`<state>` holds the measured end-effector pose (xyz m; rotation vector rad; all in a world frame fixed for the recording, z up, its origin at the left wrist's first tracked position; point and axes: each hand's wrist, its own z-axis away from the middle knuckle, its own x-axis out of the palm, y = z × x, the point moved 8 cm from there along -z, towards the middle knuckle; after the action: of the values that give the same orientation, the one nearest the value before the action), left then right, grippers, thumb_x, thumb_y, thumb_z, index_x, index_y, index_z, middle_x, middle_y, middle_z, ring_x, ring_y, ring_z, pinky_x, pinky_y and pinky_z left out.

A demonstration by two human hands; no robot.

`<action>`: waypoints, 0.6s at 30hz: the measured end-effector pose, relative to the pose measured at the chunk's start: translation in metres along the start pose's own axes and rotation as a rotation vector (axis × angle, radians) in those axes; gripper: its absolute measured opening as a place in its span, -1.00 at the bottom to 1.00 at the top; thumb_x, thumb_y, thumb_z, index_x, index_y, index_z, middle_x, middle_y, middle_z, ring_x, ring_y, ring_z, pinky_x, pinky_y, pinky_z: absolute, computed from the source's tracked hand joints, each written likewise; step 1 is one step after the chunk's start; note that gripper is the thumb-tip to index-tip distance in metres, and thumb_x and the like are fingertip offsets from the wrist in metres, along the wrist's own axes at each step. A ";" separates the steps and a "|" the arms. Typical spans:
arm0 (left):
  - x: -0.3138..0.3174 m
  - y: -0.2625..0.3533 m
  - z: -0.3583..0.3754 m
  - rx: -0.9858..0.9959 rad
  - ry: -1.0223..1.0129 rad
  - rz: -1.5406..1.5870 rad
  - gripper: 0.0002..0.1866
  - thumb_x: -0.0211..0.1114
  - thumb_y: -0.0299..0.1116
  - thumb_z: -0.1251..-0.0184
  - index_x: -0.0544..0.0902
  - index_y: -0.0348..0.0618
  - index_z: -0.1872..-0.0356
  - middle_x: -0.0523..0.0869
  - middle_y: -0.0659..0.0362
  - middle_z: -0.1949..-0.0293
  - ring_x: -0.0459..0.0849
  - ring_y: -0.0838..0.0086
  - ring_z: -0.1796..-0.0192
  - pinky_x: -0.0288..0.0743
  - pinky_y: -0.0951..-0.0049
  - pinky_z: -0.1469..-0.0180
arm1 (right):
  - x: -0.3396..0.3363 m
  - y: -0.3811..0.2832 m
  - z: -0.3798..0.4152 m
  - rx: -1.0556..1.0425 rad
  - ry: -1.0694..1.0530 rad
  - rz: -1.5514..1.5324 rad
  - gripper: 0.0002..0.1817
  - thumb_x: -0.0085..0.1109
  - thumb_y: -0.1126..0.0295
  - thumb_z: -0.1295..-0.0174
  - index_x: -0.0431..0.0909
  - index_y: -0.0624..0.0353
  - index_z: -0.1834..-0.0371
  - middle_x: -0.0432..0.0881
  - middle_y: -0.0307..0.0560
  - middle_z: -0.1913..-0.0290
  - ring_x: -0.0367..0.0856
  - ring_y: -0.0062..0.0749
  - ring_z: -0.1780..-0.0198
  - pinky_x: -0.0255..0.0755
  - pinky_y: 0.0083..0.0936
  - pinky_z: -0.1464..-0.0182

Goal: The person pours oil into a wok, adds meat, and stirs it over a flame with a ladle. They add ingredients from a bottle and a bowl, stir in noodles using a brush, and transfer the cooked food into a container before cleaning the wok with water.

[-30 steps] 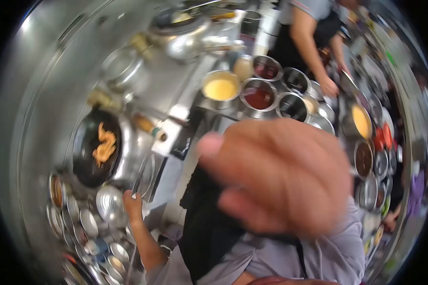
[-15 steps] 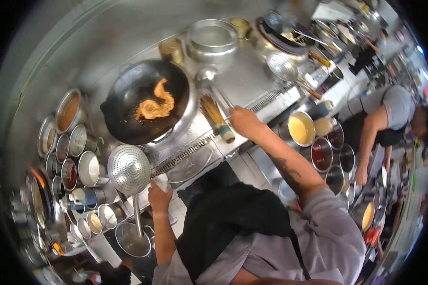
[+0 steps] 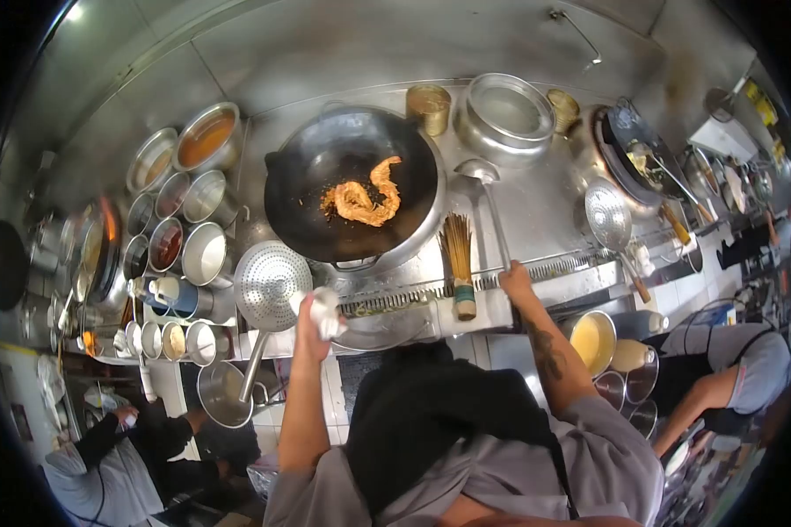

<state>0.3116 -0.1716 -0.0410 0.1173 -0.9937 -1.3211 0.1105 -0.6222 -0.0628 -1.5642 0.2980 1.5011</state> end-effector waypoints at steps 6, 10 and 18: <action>0.073 -0.013 -0.060 -0.064 0.079 0.185 -0.44 -0.16 0.36 -0.28 0.47 0.12 0.14 0.59 0.20 0.29 0.61 0.15 0.23 0.41 -0.05 0.19 | -0.096 -0.004 0.043 -0.257 0.080 -0.273 -0.75 0.25 0.47 -0.10 0.54 0.33 0.16 0.63 0.23 0.34 0.62 -0.06 0.33 0.47 -0.27 0.23; 0.073 -0.011 -0.070 -0.094 -0.008 0.259 -0.41 -0.18 0.38 -0.28 0.44 0.08 0.11 0.59 0.14 0.28 0.59 0.10 0.22 0.45 -0.06 0.20 | -0.188 -0.020 0.068 -0.449 0.081 -0.194 -0.68 0.20 0.60 -0.09 0.53 0.32 0.04 0.62 0.22 0.25 0.63 -0.02 0.26 0.50 -0.28 0.19; 0.067 -0.005 -0.086 -0.131 -0.022 0.159 -0.86 0.31 -0.22 -0.22 0.54 0.08 0.27 0.63 0.24 0.34 0.62 0.36 0.27 0.46 0.47 0.46 | -0.217 -0.146 0.059 -0.603 -0.081 0.560 -0.54 -0.11 0.55 -0.16 0.46 0.21 -0.17 0.61 0.19 0.21 0.63 0.07 0.19 0.52 -0.16 0.12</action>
<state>0.3595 -0.2675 -0.0600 -0.0753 -0.9127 -1.2394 0.1260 -0.5872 0.2026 -1.9790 0.2612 2.2331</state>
